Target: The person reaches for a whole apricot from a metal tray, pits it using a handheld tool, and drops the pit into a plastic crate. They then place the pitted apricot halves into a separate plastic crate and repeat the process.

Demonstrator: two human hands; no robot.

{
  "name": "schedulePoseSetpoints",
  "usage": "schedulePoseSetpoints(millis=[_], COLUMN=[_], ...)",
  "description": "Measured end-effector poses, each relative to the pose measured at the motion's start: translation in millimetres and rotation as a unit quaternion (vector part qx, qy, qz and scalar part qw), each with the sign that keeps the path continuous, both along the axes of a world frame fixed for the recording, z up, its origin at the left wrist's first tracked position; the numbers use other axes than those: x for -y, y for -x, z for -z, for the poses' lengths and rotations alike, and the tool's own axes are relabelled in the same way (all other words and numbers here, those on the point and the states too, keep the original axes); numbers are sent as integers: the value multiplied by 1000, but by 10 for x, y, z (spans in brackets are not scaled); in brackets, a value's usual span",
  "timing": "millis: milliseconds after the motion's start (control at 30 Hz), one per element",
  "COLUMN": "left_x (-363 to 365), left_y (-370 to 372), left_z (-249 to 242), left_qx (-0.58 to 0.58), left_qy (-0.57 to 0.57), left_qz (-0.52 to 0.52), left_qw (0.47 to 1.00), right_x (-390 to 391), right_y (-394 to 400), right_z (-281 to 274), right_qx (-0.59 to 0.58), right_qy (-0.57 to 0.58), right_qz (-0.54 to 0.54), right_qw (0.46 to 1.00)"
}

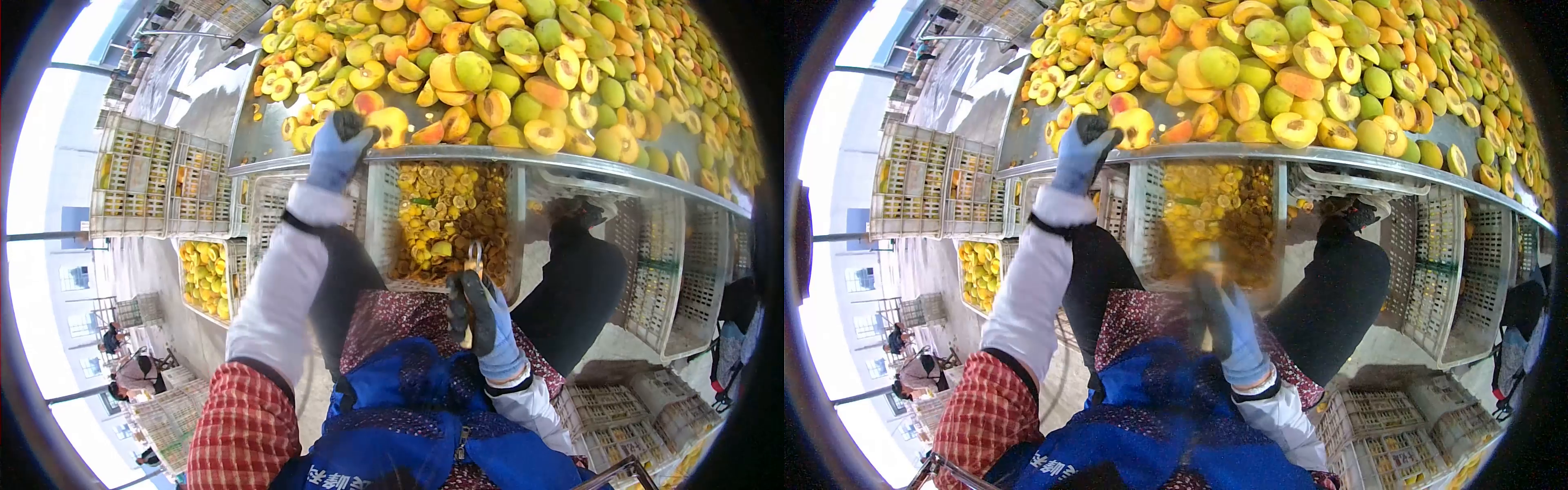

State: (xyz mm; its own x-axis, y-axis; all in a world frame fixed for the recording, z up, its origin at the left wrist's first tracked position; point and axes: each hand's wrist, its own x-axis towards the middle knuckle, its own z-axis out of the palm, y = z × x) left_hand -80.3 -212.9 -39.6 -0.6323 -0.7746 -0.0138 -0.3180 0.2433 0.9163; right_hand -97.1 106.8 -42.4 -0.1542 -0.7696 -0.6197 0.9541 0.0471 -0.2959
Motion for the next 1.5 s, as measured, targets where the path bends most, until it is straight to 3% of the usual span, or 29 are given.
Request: schedulePoseSetpoints(millis=[67, 133, 200, 267, 300, 333, 400, 433, 467, 533, 567, 600, 667, 733, 800, 933, 967, 1000, 1033, 1067, 1133, 1167, 1267, 1300, 1333, 1400, 1433, 1467, 1500], left_x=[-447, -695, -653, -522, -351, -220, -15, 34, 73, 114, 207, 220, -318, -580, -1065, -1526, -1623, -1725, -1842, -1888, -1943, -1936, -1891, -1888, -1918, -1984, -1982, -2030, -2096], left_y=[-114, -136, 15, 181, 292, 414, 650, 796, 888, 1005, 971, 928, 633, 301, 9, -406, -446, -467, -499, -537, -614, -642, -648, -682, -693, -692, -723, -736, -736], left_z=[-46, 22, -27, -55, -90, -49, 86, 99, 117, 120, 166, 260, -219, -337, -555, -536, -541, -541, -445, -417, -406, -373, -396, -375, -378, -385, -319, -307, -294], left_qx=[-75, 11, 56, 198, 273, 270, 337, 331, 334, 299, 261, 291, 220, 33, 57, 9, -72, -152, -295, -296, -225, -168, -124, -81, -83, -148, -185, -185, -196], left_qy=[3, 153, 122, 342, 308, 309, 207, 147, 148, 136, 128, 167, 304, 313, 307, 246, 94, -60, -274, -272, -418, -353, -342, -318, -317, -339, -337, -339, -292], left_qz=[55, 9, -19, -20, 31, 29, 189, 189, 191, 237, 220, 176, 147, 272, 322, 364, 312, 252, 191, 191, 104, 103, 75, 39, 38, -69, -54, -54, -39], left_qw=[996, 988, 991, 918, 911, 911, 899, 913, 911, 914, 931, 925, 915, 910, 894, 898, 943, 954, 895, 896, 874, 915, 928, 944, 944, 927, 921, 921, 935], right_x=[130, 356, 391, 320, 262, 218, 159, 172, 198, 267, 278, 279, 262, 231, 220, 268, 241, 210, 182, 168, 156, 152, 85, 100, 65, -22, -24, -96, -109], right_y=[-11, 91, 163, 213, 186, 150, 102, 116, 134, 173, 228, 260, 332, 434, 427, 250, 225, 206, 185, 157, 99, 107, 109, 93, 56, -78, -158, -197, -241], right_z=[126, 227, 191, 71, 89, 107, 149, 121, 167, 225, 222, 216, 216, 45, -13, -198, -223, -245, -259, -263, -231, -152, -135, -134, -181, -349, -348, -442, -443], right_qx=[-121, -137, -159, -149, -149, -152, -306, -201, -198, -294, -144, -141, -143, -108, -119, -133, -135, -161, -187, -188, -202, -225, -280, -386, -387, -621, -695, -723, -731], right_qy=[-33, -26, -9, -18, -28, -26, -36, -35, -35, -47, -63, -65, -67, -91, -8, -20, -18, -12, -5, -3, 35, 87, 25, 11, 13, -34, -21, -57, -76], right_qz=[68, 105, 139, 121, 119, 118, 67, 76, 77, 50, 74, 72, 154, 144, 127, 84, 82, 74, 66, 65, 45, 65, 90, 118, 117, 77, 65, -37, -52], right_qw=[990, 985, 977, 981, 981, 981, 949, 976, 977, 953, 985, 985, 975, 979, 985, 987, 987, 984, 980, 980, 978, 968, 955, 915, 914, 780, 716, 687, 676])
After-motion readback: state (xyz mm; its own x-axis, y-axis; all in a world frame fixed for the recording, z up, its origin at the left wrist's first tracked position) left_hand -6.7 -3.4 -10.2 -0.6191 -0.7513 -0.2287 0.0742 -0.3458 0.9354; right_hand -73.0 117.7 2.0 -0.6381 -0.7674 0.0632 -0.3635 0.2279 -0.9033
